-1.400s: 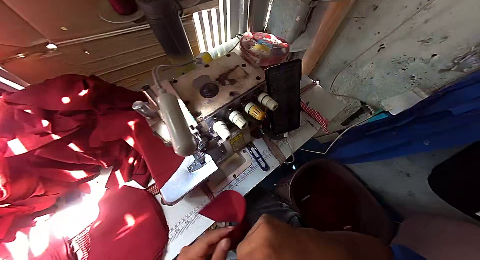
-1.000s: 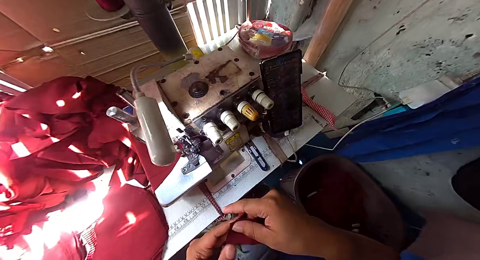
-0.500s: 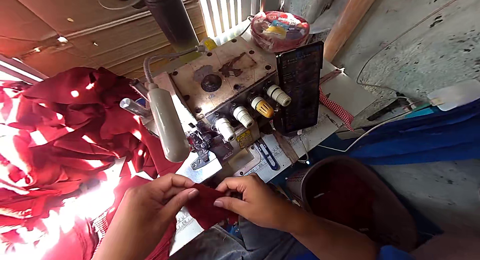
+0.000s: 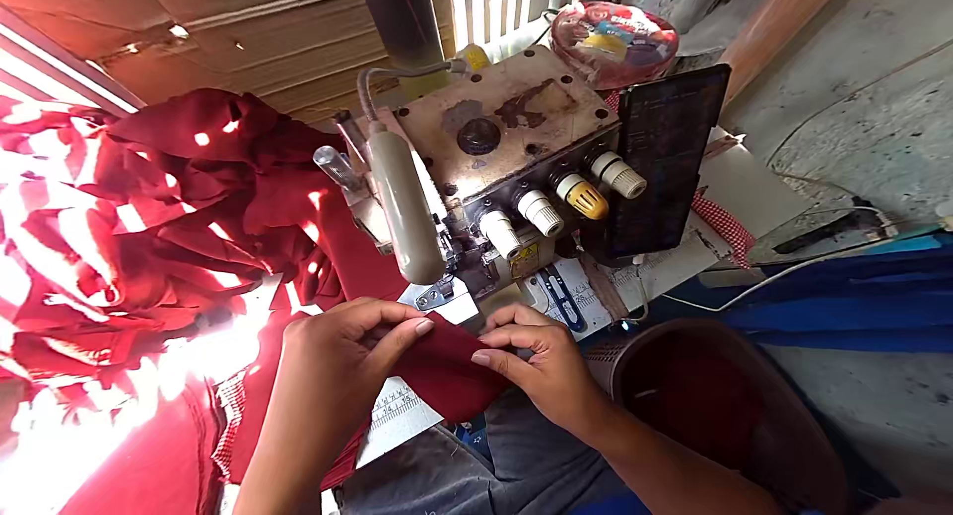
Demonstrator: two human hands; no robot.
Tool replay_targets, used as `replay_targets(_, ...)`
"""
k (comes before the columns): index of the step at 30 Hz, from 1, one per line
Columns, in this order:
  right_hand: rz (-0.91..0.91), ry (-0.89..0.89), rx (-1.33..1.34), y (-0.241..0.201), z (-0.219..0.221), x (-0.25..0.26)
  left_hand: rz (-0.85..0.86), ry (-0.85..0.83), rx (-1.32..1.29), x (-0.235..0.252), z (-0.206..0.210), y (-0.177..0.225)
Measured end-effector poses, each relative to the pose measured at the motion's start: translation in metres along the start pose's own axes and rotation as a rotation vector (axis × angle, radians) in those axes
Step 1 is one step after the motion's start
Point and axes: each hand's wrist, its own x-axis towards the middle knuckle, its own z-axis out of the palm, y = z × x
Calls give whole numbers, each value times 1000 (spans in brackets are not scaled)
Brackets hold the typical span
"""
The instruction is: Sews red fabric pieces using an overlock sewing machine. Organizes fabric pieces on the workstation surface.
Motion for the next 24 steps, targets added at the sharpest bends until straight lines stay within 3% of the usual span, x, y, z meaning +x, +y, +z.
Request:
replay_targets(13, 54, -110, 206, 1, -9, -3, -11, -94, -115, 0, -3, 6)
replay_targets(20, 42, -111, 171, 0, -13, -4, 22, -63, -87, -2, 3, 11)
replay_targets(24, 11, 62, -32, 2, -26, -15, 116, -29, -43, -9, 8, 9)
